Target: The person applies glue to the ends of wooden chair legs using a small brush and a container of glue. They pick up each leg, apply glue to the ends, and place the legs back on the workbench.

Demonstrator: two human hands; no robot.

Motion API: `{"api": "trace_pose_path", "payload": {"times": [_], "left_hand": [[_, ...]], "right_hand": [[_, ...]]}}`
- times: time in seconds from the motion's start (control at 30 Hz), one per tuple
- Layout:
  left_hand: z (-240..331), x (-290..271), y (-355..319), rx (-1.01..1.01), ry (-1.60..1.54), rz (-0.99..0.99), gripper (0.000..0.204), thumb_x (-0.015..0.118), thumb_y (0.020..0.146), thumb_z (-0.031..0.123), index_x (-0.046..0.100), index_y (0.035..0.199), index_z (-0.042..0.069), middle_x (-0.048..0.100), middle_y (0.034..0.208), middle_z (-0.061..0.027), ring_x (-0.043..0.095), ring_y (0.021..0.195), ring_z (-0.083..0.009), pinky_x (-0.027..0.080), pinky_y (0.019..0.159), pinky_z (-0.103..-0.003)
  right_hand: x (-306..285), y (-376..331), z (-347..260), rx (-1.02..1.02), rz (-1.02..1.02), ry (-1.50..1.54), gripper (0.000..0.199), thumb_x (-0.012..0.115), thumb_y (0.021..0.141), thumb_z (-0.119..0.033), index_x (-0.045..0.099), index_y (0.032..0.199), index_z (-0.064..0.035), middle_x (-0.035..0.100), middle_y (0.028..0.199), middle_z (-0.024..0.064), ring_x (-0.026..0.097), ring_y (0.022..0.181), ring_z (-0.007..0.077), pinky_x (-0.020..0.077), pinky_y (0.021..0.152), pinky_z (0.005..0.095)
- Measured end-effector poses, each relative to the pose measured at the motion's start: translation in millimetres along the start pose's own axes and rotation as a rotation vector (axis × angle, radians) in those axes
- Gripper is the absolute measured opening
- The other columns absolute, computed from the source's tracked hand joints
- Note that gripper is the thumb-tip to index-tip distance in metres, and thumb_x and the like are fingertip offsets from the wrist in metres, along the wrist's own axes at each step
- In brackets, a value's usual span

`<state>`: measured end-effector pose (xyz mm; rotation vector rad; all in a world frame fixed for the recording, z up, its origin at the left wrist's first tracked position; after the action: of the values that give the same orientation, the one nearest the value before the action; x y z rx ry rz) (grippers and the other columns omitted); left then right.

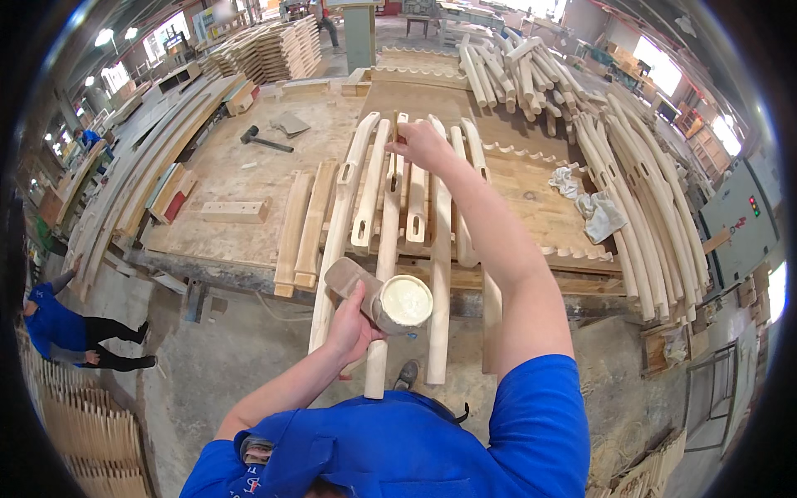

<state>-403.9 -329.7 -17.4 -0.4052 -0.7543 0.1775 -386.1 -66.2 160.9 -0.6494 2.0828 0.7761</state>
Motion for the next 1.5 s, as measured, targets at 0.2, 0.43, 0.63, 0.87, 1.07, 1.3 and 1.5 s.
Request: {"api": "trace_pose_path", "payload": {"times": [0.2, 0.43, 0.63, 0.87, 1.07, 1.3, 1.5], "left_hand": [[-1.1, -9.4, 3.4, -0.016, -0.044, 0.012, 0.052, 0.036, 0.094, 0.049, 0.036, 0.127, 0.008, 0.049, 0.122, -0.0102, 0.054, 0.106, -0.025, 0.047, 0.084, -0.045], [17.2, -14.6, 5.0, 0.12, -0.158, -0.005, 0.056, 0.035, 0.095, 0.05, 0.034, 0.13, 0.007, 0.046, 0.126, -0.0111, 0.051, 0.11, -0.0252, 0.044, 0.087, -0.044], [29.7, -6.3, -2.1, 0.181, -0.138, 0.048, 0.057, 0.031, 0.095, 0.05, 0.034, 0.131, 0.005, 0.046, 0.126, -0.0141, 0.051, 0.112, -0.0251, 0.043, 0.091, -0.042], [37.7, 9.1, -12.6, 0.232, -0.176, 0.054, 0.059, 0.03, 0.096, 0.049, 0.033, 0.131, 0.002, 0.046, 0.126, -0.0163, 0.051, 0.112, -0.0265, 0.043, 0.094, -0.042], [49.1, 20.5, -4.0, 0.322, -0.252, 0.082, 0.062, 0.03, 0.095, 0.05, 0.031, 0.132, 0.0, 0.042, 0.129, -0.0183, 0.05, 0.113, -0.0271, 0.042, 0.095, -0.042], [52.9, 32.4, 19.1, 0.402, -0.239, 0.146, 0.061, 0.031, 0.095, 0.049, 0.031, 0.131, 0.001, 0.043, 0.127, -0.0177, 0.05, 0.111, -0.0282, 0.043, 0.093, -0.045], [48.7, 37.1, 29.9, 0.408, -0.262, 0.183, 0.06, 0.033, 0.095, 0.049, 0.03, 0.132, 0.002, 0.042, 0.127, -0.0169, 0.049, 0.112, -0.0282, 0.043, 0.091, -0.046]], "right_hand": [[-13.7, -19.5, -30.9, -0.189, -0.182, -0.028, 0.016, 0.061, 0.077, -0.015, 0.059, 0.084, -0.0009, 0.063, 0.078, 0.0134, 0.061, 0.075, 0.0298, 0.0471, 0.07, 0.0365], [-76.4, -119.0, -69.8, -0.103, 0.2, 0.642, 0.015, 0.056, 0.089, -0.013, 0.053, 0.08, -0.0016, 0.061, 0.07, 0.0064, 0.059, 0.062, 0.0091, 0.048, 0.055, 0.0199], [-64.3, -172.9, -87.1, 0.025, 0.209, 0.512, 0.018, 0.056, 0.089, -0.015, 0.054, 0.08, -0.0001, 0.06, 0.065, 0.005, 0.057, 0.055, 0.0072, 0.0455, 0.05, 0.0195], [-15.9, -191.1, -17.4, 0.394, 0.203, 1.165, 0.015, 0.055, 0.09, -0.017, 0.05, 0.086, -0.0031, 0.061, 0.075, 0.0094, 0.06, 0.062, 0.0142, 0.0497, 0.054, 0.0262], [-3.5, -198.0, 13.5, 0.317, 0.187, 1.558, 0.007, 0.055, 0.089, -0.011, 0.052, 0.094, -0.0064, 0.061, 0.09, 0.0109, 0.061, 0.076, 0.0171, 0.0525, 0.069, 0.0304], [16.7, -185.9, 51.7, 0.505, 0.249, 1.552, 0.016, 0.062, 0.086, -0.021, 0.053, 0.078, -0.0113, 0.057, 0.068, 0.0012, 0.055, 0.06, 0.0088, 0.0488, 0.057, 0.0249], [29.0, -174.0, 67.7, 0.556, 0.178, 1.69, 0.018, 0.062, 0.087, -0.024, 0.053, 0.079, -0.0099, 0.056, 0.065, 0.0029, 0.052, 0.052, 0.0105, 0.046, 0.05, 0.0272]]}}
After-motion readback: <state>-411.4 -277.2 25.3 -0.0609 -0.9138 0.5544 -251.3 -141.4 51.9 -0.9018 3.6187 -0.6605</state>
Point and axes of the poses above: each hand's wrist, its own y-axis towards the middle knuckle, its own x-axis out of the palm, z = x × y, the point moved 8 cm from there along y, towards the middle knuckle
